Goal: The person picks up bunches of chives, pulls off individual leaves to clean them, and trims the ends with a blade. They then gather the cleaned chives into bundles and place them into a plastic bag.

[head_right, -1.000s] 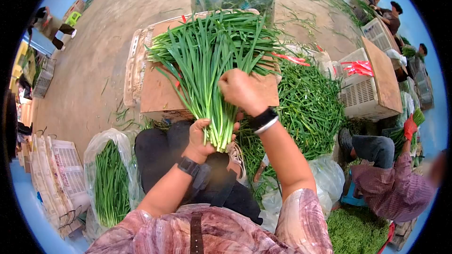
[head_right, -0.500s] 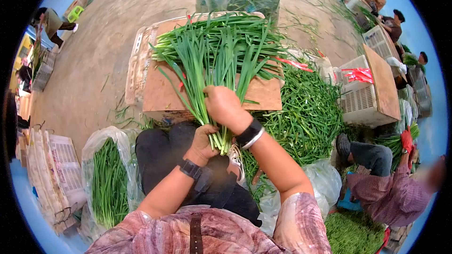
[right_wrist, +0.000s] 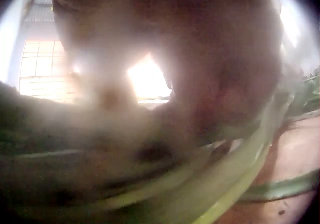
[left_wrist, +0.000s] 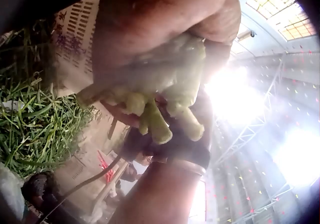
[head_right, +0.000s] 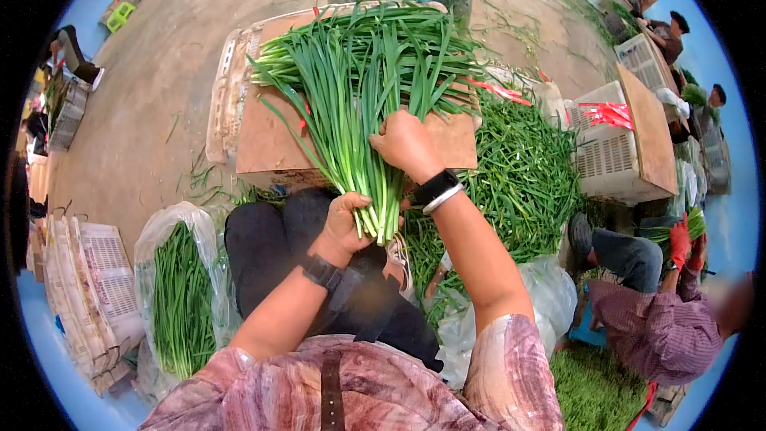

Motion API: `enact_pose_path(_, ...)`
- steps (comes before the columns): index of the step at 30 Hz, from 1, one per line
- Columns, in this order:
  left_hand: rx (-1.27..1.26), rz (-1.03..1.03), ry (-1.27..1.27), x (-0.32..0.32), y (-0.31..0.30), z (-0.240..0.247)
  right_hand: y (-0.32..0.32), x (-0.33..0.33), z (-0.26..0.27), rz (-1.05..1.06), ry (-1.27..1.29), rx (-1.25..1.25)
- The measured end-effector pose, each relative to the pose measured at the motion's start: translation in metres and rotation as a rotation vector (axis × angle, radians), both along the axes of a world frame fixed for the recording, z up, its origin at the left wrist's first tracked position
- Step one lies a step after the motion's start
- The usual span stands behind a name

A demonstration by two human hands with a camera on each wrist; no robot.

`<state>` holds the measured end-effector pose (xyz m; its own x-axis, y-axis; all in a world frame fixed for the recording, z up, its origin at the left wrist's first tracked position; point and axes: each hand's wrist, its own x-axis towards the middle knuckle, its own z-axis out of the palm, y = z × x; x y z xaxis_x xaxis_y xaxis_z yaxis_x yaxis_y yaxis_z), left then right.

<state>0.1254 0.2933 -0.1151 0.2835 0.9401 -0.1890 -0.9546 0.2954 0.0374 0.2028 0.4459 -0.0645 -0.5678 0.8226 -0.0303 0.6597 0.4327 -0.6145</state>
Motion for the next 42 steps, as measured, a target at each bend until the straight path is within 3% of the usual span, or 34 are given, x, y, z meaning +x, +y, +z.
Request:
enact_pose_path(3,-0.007,-0.007,0.02,-0.001,-0.001,-0.006,0.006,0.0,-0.004,-0.002,-0.014,-0.043)
enact_pose_path(6,-0.009,-0.04,0.101,-0.002,-0.001,-0.015,-0.019,-0.001,0.066,-0.227,0.021,-0.311)
enact_pose_path(7,0.008,-0.046,0.161,-0.002,0.001,-0.009,-0.007,0.002,0.042,-0.175,0.236,-0.405)
enact_pose_path(8,0.007,-0.044,0.164,-0.002,0.001,-0.007,0.003,0.008,0.023,-0.143,0.288,-0.385)
enact_pose_path(10,0.008,-0.042,0.17,-0.002,0.001,-0.005,0.003,0.011,0.027,-0.152,0.45,-0.431)
enact_pose_path(11,0.019,-0.053,0.135,-0.001,0.002,-0.008,0.012,0.016,0.02,-0.08,0.41,-0.473)
enact_pose_path(15,-0.022,-0.037,0.204,0.0,0.001,0.004,-0.001,0.017,0.035,-0.168,0.562,-0.673)
enact_pose_path(22,-0.032,-0.072,0.252,0.0,0.0,-0.009,-0.006,0.014,0.026,-0.253,0.711,-0.551)
enact_pose_path(28,-0.099,-0.004,0.322,0.001,0.003,-0.007,-0.035,0.033,0.054,-0.199,0.755,-0.207)
enact_pose_path(30,-0.142,-0.008,0.383,0.001,0.002,-0.017,-0.043,0.049,0.071,-0.209,0.971,-0.124)
enact_pose_path(32,-0.045,0.034,0.278,0.0,0.0,-0.011,-0.048,0.073,0.094,-0.266,1.134,-0.174)
enact_pose_path(34,-0.074,-0.039,0.211,-0.003,0.0,-0.006,-0.028,0.118,0.096,-0.292,1.133,-0.137)
enact_pose_path(36,0.01,-0.076,0.083,-0.004,0.0,-0.003,-0.001,0.166,0.085,-0.555,0.967,-0.137)
enact_pose_path(39,0.143,-0.041,-0.014,-0.003,0.0,0.009,0.03,0.23,0.026,-0.579,-0.282,0.788)
enact_pose_path(40,0.162,-0.043,-0.043,-0.004,0.0,0.013,0.018,0.212,0.04,-0.589,-0.13,0.622)
enact_pose_path(42,0.161,-0.038,-0.12,-0.002,0.0,0.017,-0.007,0.161,0.079,-0.539,0.376,-0.035)
